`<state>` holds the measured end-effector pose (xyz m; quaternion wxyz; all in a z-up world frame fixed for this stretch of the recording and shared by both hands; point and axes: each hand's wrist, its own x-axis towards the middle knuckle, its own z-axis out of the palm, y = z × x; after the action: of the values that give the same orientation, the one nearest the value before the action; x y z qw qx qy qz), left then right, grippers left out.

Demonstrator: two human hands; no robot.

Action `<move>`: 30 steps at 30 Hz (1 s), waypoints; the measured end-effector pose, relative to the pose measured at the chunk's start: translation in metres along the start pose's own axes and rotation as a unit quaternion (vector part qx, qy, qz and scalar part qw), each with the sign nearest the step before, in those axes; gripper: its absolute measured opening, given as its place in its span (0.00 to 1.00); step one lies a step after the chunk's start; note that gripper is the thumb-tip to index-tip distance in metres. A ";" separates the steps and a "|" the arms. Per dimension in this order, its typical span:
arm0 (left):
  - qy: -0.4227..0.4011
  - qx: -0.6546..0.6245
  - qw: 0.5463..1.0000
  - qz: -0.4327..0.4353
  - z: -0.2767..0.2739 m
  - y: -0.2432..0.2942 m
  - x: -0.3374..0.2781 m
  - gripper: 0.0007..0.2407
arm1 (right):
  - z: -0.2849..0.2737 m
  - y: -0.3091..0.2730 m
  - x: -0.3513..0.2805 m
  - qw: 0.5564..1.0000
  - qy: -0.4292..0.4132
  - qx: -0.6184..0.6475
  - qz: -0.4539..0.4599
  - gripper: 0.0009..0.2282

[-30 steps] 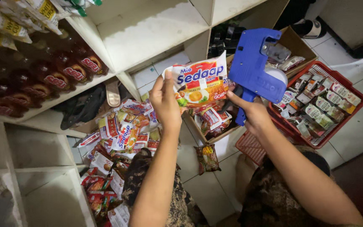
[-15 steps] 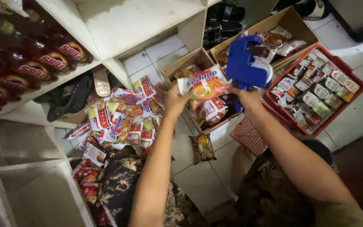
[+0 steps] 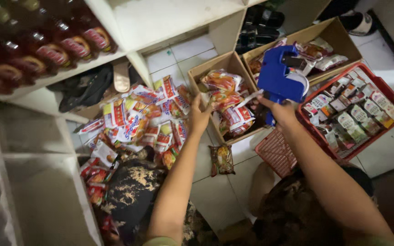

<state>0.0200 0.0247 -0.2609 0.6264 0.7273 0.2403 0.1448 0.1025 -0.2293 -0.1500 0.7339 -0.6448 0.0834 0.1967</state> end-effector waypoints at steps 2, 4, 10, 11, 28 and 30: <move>0.034 0.047 0.994 0.090 -0.012 -0.001 -0.007 0.27 | 0.015 -0.009 -0.024 0.995 0.010 -0.075 0.057 0.14; 0.036 0.013 0.989 0.143 -0.022 0.008 -0.015 0.21 | 0.027 -0.015 -0.044 0.994 -0.027 -0.078 0.070 0.14; -0.052 0.062 0.993 0.082 -0.070 0.112 -0.066 0.20 | 0.048 -0.022 -0.089 0.977 -0.205 -0.036 0.052 0.14; -0.048 0.062 0.993 0.084 -0.081 0.129 -0.074 0.20 | 0.052 -0.025 -0.095 0.967 -0.247 0.005 0.062 0.13; 0.057 0.006 0.993 0.100 -0.180 0.055 -0.026 0.13 | 0.101 -0.014 -0.104 0.966 -0.252 -0.063 -0.008 0.08; 0.073 -0.012 0.993 0.096 -0.188 0.040 -0.016 0.13 | 0.109 0.007 -0.094 0.965 -0.251 -0.079 0.006 0.08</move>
<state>-0.0831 0.1701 -0.1875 0.5989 0.7268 0.2132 0.2600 0.0003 -0.1385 -0.1043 0.6769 -0.6300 -0.1157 0.3627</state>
